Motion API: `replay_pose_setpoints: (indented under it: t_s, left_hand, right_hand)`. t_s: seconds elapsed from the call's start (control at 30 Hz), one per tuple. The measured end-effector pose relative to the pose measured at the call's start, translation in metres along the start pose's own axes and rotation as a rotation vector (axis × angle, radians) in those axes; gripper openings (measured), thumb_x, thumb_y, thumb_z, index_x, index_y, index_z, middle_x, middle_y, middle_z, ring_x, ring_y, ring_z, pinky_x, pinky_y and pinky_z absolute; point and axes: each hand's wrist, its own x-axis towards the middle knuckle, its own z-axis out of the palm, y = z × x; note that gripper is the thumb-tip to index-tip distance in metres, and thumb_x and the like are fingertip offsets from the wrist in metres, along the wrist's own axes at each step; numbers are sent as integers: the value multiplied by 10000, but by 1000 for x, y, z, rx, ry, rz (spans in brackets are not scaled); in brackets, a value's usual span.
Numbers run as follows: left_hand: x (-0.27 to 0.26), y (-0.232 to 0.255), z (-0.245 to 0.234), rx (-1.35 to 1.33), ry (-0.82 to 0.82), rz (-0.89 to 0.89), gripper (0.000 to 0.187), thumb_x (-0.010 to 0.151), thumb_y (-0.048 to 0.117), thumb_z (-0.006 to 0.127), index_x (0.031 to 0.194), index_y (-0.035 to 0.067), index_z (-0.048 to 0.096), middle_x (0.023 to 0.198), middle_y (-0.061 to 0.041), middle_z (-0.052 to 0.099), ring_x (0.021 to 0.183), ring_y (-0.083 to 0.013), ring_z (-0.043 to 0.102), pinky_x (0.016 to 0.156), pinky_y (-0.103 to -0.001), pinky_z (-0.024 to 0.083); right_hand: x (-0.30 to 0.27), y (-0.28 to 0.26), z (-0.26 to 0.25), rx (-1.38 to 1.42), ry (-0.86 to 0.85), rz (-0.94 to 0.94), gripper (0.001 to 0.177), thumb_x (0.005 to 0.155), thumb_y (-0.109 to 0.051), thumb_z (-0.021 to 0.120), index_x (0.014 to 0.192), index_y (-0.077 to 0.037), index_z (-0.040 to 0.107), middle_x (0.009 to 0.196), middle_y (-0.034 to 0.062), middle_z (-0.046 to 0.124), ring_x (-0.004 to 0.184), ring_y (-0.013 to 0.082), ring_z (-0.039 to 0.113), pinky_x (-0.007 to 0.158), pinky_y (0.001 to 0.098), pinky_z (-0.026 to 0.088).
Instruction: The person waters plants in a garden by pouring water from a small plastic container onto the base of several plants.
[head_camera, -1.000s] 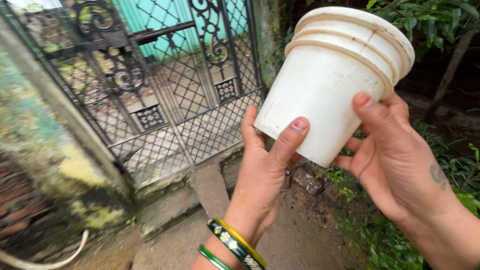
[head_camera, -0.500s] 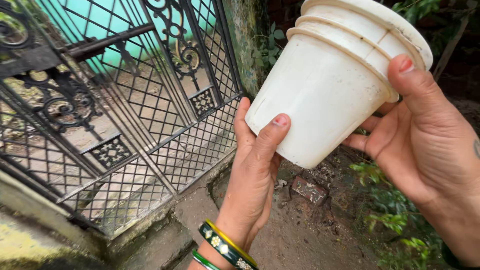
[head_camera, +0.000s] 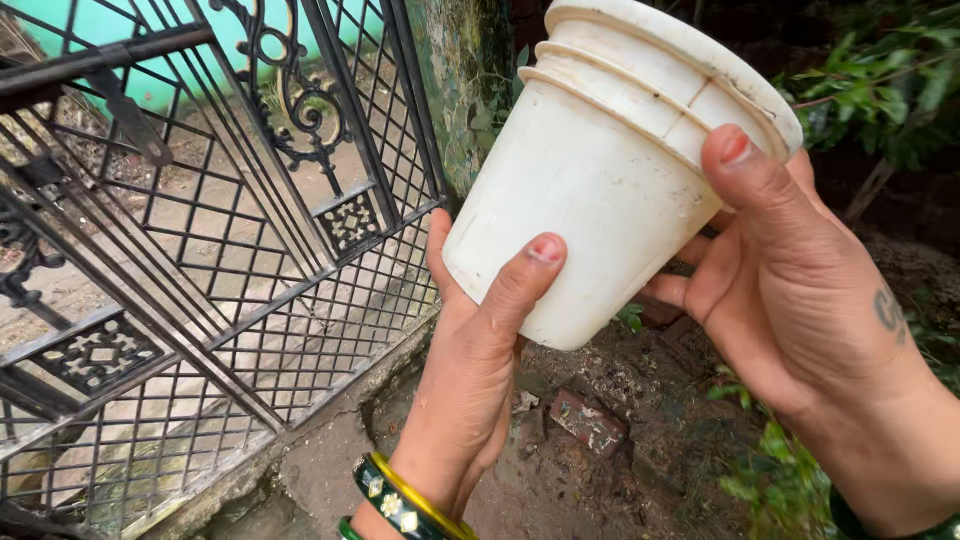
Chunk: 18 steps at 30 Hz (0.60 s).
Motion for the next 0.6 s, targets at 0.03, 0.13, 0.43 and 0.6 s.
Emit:
replay_pose_setpoints:
  t_s: [0.03,0.13,0.43,0.6]
  left_hand:
    - [12,-3,-3,-5,12,-9,1503,751,573,837,1558,102,-340,1504,-294,315,1416,-418,339,1152,-566,276]
    - [48,-11,-17,-5,24,-44,1488,766,553,832,1568,124,-346,1499,-299,330,1417,-412,337,1138,-546,246]
    - [178,-33,-77,-105,-98,-81,1473,762,536,843,1571,102,-308,1489,-291,341,1394,-404,391,1145,-547,339]
    - [270,-33,-124,-46,-165,-100,1474,767,531,837,1566,85,-318,1477,-290,387,1393,-387,387,1147,-519,287]
  right_hand:
    - [11,7,-2,12,-6,5,978,920,-581,707,1554,-40,196,1483,240,420,1324,388,582,931,614,544]
    - [38,31,-9,28,16,33,952,930,-567,698,1544,-42,195,1477,252,412,1312,394,586,932,612,542]
    - [136,109,-11,-14,126,78,898,968,-483,660,1572,-77,133,1479,245,400,1328,394,575,941,618,538]
    - [214,155,7,-133,204,-1,876,986,-471,628,1554,-124,59,1490,229,338,1326,389,549,905,621,563]
